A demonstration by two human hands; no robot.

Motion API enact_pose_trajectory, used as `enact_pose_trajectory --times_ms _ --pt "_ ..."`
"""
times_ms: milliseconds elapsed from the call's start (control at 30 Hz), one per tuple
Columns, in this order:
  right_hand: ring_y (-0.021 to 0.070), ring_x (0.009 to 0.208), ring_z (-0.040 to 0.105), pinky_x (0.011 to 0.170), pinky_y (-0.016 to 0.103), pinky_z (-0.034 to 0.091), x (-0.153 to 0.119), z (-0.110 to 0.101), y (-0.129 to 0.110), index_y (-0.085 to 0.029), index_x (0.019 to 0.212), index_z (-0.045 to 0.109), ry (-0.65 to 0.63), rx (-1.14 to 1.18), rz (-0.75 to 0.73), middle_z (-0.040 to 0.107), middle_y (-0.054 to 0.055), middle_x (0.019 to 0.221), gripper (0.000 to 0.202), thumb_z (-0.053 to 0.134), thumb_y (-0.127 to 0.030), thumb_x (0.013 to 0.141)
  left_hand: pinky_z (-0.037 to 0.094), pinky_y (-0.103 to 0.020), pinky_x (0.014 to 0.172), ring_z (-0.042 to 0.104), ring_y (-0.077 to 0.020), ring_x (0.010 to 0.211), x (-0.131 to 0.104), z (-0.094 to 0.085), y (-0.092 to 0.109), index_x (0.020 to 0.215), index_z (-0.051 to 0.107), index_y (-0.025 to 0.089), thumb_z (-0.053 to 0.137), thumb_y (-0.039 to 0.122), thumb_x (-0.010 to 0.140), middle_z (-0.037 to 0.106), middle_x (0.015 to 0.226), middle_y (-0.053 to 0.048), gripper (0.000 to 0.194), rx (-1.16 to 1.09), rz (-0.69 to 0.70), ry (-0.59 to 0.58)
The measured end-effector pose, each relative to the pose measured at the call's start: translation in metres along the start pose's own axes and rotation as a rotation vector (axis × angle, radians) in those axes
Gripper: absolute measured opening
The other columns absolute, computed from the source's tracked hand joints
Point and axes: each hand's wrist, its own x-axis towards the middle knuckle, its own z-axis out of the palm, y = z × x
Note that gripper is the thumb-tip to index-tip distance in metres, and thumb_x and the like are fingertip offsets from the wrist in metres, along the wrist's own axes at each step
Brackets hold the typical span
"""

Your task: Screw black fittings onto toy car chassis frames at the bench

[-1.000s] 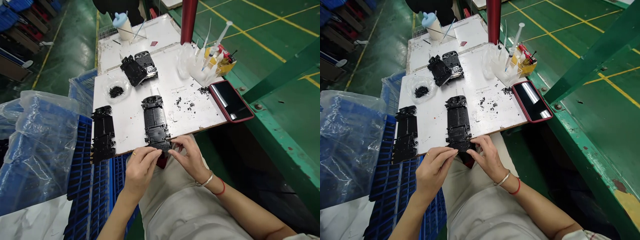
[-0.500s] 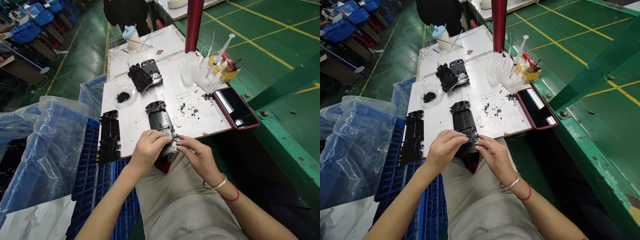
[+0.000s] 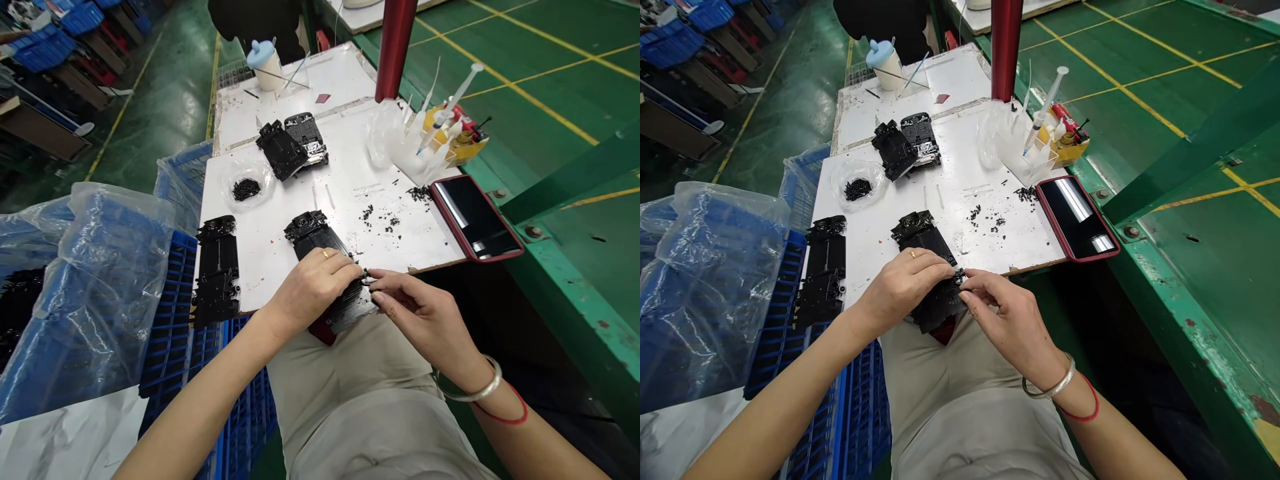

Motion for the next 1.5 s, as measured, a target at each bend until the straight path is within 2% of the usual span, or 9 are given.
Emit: enact_pose_trajectory --times_ms 267,733,967,1067,1167,1367,1500 --pt "0.0211 0.092 0.069 0.063 0.026 0.058 0.001 0.0 -0.005 -0.022 0.097 0.066 -0.016 -0.023 0.009 0.071 0.007 0.106 0.011 0.061 -0.028 0.089 0.048 -0.028 0.069 0.064 -0.0165 0.079 0.006 -0.01 -0.004 0.09 0.063 0.012 0.042 0.009 0.096 0.069 0.08 -0.006 0.022 0.079 0.08 -0.128" --pt "0.0202 0.089 0.069 0.061 0.025 0.057 0.003 0.0 -0.005 -0.022 0.097 0.065 -0.031 -0.021 -0.043 0.07 0.007 0.111 0.01 0.059 -0.026 0.09 0.055 -0.029 0.075 0.066 -0.0161 0.079 -0.003 -0.001 -0.012 0.096 0.062 0.012 0.048 0.008 0.092 0.072 0.083 -0.008 0.014 0.046 0.2 0.089" --pt "0.0161 0.077 0.069 0.062 0.026 0.056 0.005 0.001 -0.005 -0.021 0.094 0.066 -0.028 -0.043 -0.083 0.072 0.006 0.108 0.008 0.06 -0.024 0.089 0.057 -0.03 0.073 0.067 -0.0159 0.077 -0.005 0.002 -0.014 0.096 0.062 0.013 0.047 0.008 0.092 0.072 0.082 -0.008 0.016 0.06 0.218 0.092" --pt "0.0169 0.081 0.069 0.062 0.025 0.055 0.006 0.002 -0.003 -0.021 0.094 0.065 -0.032 -0.037 -0.09 0.072 0.006 0.107 0.008 0.06 -0.024 0.089 0.057 -0.03 0.072 0.067 -0.0168 0.077 -0.006 0.003 -0.014 0.095 0.062 0.011 0.05 0.008 0.091 0.072 0.081 -0.008 0.013 0.06 0.228 0.106" --pt "0.0184 0.086 0.07 0.064 0.025 0.056 0.006 0.003 -0.003 -0.021 0.094 0.066 -0.033 -0.029 -0.088 0.073 0.006 0.105 0.008 0.061 -0.024 0.089 0.057 -0.03 0.072 0.067 -0.0163 0.076 -0.007 0.004 -0.015 0.095 0.063 0.014 0.048 0.008 0.091 0.072 0.082 -0.007 0.016 0.064 0.215 0.084" --pt "0.0182 0.079 0.07 0.061 0.027 0.057 0.006 0.004 -0.003 -0.021 0.093 0.067 -0.018 -0.031 -0.048 0.072 0.007 0.108 0.009 0.06 -0.026 0.088 0.056 -0.03 0.076 0.067 -0.0158 0.079 -0.007 0.003 -0.015 0.097 0.063 0.014 0.044 0.009 0.094 0.072 0.085 -0.007 0.02 0.048 0.178 0.004" --pt "0.0185 0.082 0.07 0.063 0.027 0.057 0.003 0.008 -0.001 -0.021 0.094 0.066 -0.01 -0.001 -0.001 0.072 0.007 0.108 0.009 0.06 -0.026 0.089 0.053 -0.029 0.075 0.066 -0.0159 0.083 -0.007 0.003 -0.015 0.099 0.061 0.013 0.044 0.009 0.095 0.072 0.086 -0.007 0.018 0.002 0.136 -0.034"
